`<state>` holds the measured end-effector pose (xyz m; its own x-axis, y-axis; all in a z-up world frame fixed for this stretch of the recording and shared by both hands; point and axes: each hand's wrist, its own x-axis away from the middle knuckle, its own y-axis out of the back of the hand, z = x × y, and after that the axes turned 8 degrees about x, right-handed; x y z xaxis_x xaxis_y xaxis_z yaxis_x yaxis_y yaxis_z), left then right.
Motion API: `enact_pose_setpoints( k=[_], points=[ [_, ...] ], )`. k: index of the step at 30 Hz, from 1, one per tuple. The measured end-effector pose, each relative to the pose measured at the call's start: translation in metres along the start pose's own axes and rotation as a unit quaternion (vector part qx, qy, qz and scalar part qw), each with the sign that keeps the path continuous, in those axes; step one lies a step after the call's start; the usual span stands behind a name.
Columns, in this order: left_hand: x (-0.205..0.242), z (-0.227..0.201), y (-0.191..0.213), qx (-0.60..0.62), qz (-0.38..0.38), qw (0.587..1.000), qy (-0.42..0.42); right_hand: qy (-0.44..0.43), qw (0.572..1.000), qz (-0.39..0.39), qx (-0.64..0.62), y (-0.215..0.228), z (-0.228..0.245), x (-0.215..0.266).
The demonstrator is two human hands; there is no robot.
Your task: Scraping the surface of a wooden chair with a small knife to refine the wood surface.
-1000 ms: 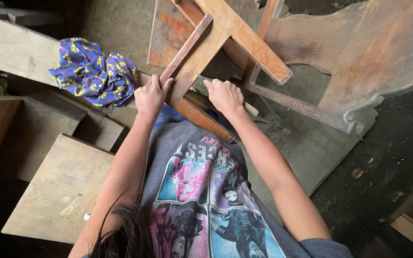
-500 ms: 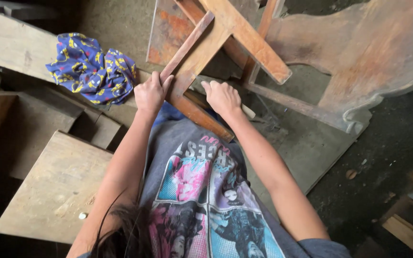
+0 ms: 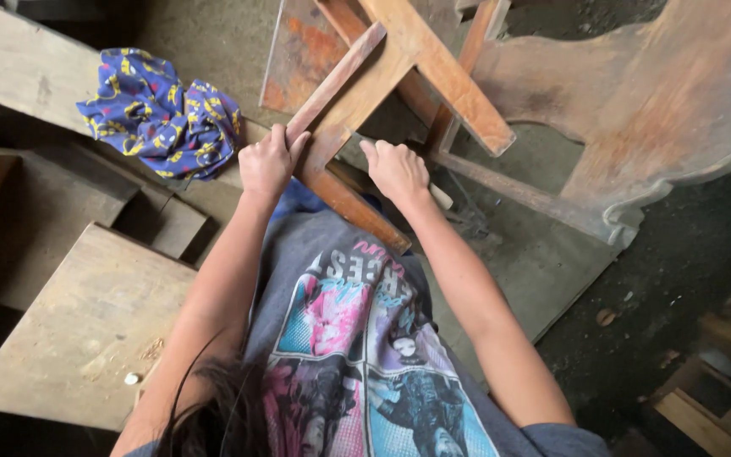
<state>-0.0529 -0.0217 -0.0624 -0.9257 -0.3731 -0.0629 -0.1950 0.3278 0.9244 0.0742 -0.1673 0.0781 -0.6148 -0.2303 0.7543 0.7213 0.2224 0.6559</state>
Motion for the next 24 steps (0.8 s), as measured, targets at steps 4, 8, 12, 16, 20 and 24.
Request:
enact_pose_setpoints(
  k=[4, 8, 12, 16, 20, 24],
  points=[
    [0.005, 0.0, 0.0, -0.002, 0.006, 1.0, 0.006, -0.047, 0.998, -0.024, -0.026, -0.001, -0.008, -0.011],
    [-0.001, 0.0, -0.005, 0.006, -0.002, 1.0, 0.009, -0.003, 0.999, -0.032, 0.027, 0.001, -0.006, -0.013],
    [0.002, 0.0, -0.006, 0.009, 0.009, 1.0, 0.017, -0.015, 0.999, -0.037, 0.006, 0.001, -0.008, -0.015],
    [-0.001, -0.001, -0.009, 0.033, 0.029, 0.999, 0.029, 0.025, 0.999, -0.016, 0.036, 0.009, -0.004, -0.009],
    [0.006, 0.0, -0.003, 0.023, 0.011, 0.999, 0.022, -0.004, 0.999, -0.031, 0.027, -0.003, -0.003, -0.009],
    [0.001, -0.001, -0.004, 0.03, 0.0, 0.999, 0.02, -0.004, 0.999, -0.03, 0.03, -0.005, -0.004, -0.017]
  ],
)
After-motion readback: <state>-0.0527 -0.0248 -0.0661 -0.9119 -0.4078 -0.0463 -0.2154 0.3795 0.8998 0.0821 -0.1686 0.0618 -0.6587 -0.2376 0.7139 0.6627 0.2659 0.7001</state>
